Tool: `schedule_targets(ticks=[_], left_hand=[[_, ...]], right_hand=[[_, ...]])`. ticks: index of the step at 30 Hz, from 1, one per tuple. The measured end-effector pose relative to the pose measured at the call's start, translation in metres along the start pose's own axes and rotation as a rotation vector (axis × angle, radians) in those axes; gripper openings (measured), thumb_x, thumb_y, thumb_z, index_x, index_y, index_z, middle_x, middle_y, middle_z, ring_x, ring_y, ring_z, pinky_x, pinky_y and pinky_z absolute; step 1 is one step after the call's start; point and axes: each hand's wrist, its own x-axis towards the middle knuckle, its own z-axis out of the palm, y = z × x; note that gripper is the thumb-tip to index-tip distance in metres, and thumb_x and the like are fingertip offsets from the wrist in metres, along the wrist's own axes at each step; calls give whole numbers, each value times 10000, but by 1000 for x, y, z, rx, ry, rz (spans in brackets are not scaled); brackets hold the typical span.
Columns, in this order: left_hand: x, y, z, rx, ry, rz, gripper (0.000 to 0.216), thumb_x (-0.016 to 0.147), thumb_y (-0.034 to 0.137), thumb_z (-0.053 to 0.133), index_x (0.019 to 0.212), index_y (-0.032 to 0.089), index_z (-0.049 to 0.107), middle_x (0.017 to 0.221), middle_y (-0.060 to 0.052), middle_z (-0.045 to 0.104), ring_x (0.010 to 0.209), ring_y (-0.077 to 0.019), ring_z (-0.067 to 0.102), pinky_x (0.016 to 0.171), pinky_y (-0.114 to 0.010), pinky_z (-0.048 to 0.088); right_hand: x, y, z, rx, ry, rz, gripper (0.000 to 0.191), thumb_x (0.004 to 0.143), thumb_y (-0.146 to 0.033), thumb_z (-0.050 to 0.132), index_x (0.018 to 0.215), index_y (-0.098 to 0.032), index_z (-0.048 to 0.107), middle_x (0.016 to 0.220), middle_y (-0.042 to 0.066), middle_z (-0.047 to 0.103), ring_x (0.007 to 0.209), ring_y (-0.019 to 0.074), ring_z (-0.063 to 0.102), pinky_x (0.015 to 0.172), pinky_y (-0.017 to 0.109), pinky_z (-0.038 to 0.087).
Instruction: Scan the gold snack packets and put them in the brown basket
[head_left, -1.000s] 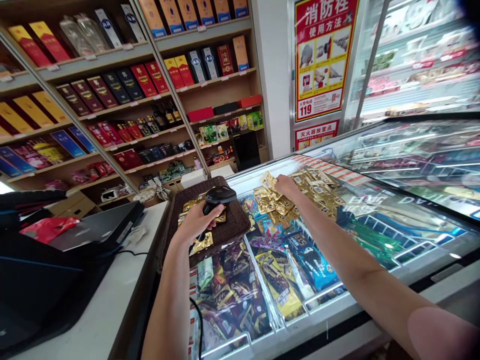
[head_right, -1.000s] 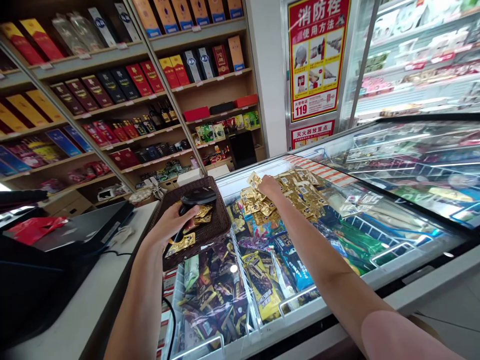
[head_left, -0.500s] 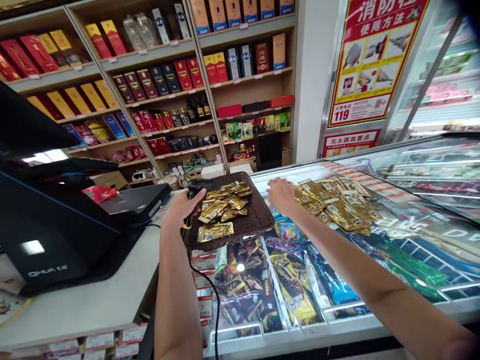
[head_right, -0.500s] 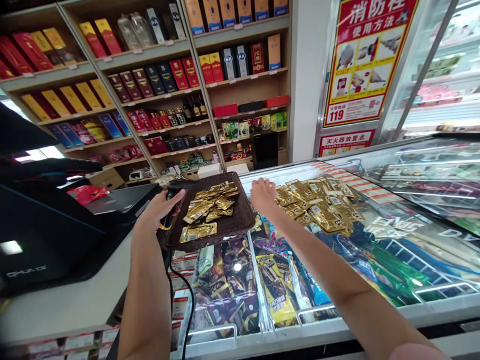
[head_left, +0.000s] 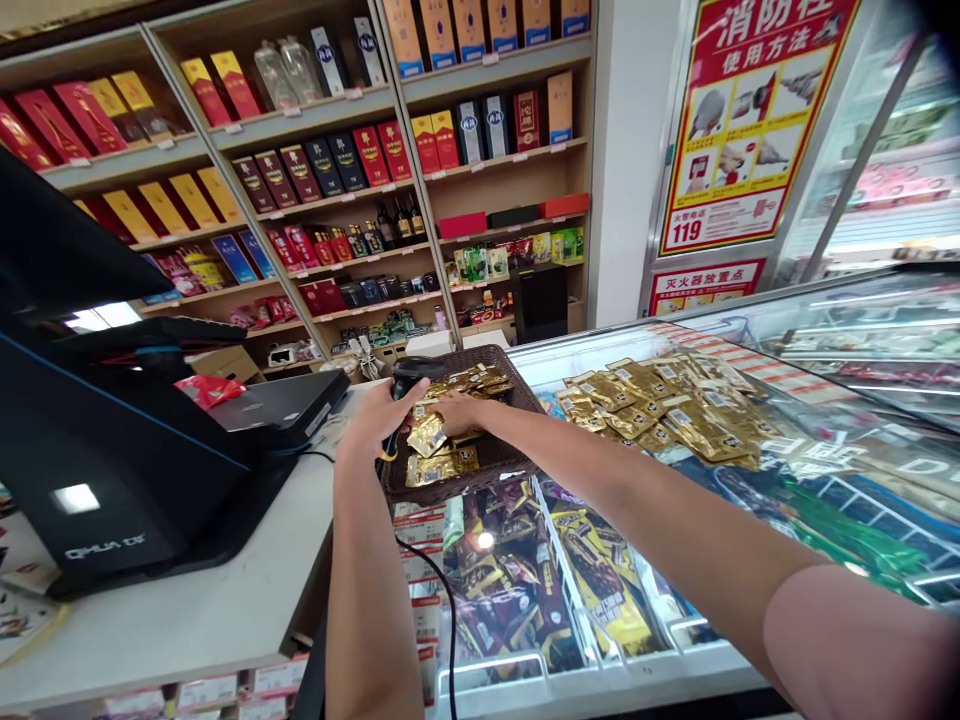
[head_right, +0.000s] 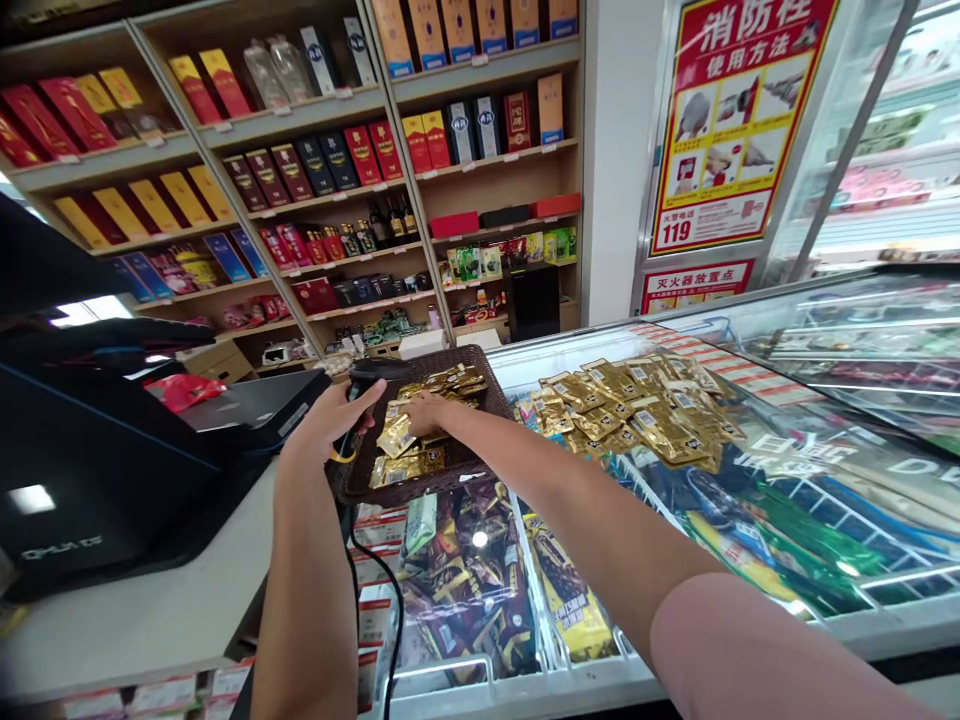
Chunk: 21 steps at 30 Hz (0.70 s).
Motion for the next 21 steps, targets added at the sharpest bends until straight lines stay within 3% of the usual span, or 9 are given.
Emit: schedule_targets(ticks=[3,8,12,16,21], left_hand=[[1,3,2,-27,2,23,562,685,767,694,802,232,568,566,-11,622,561,-200,605,556,-285,433],[-2,11,6,-92,-4,33,598,624,774,738,809,230,573,600,-1,609,586,-201,609,555,-285,434],[-7,22,15,-106,-60,51,600,635,767,739,831,223,578,598,22,579,561,-175,580,538,-268,396],[-10,36,39,-86,-190,111,575,664,739,733,839,211,587,582,21,579,539,-159,549,523,-258,363],[-10,48,84,-154,-251,209,543,713,718,699,853,207,584,560,23,566,536,-160,550,526,-258,382]], right_hand=[[-11,3,-6,-9,-10,80,364,756,-237,745,1105,-149,693,1266,182,688,1211,348,616,1008,423,486],[-62,33,-26,81,95,294,281,931,-346,593,1169,-203,635,1167,124,722,1000,267,695,746,329,541],[-128,81,-47,483,286,551,224,928,-334,620,1101,-194,647,1058,77,729,834,182,675,610,228,474],[-181,123,-64,703,366,692,218,894,-319,660,1057,-176,640,982,67,711,811,175,645,589,212,446],[-200,141,-74,845,416,810,199,929,-293,579,1094,-185,604,949,59,692,779,179,634,589,236,466]])
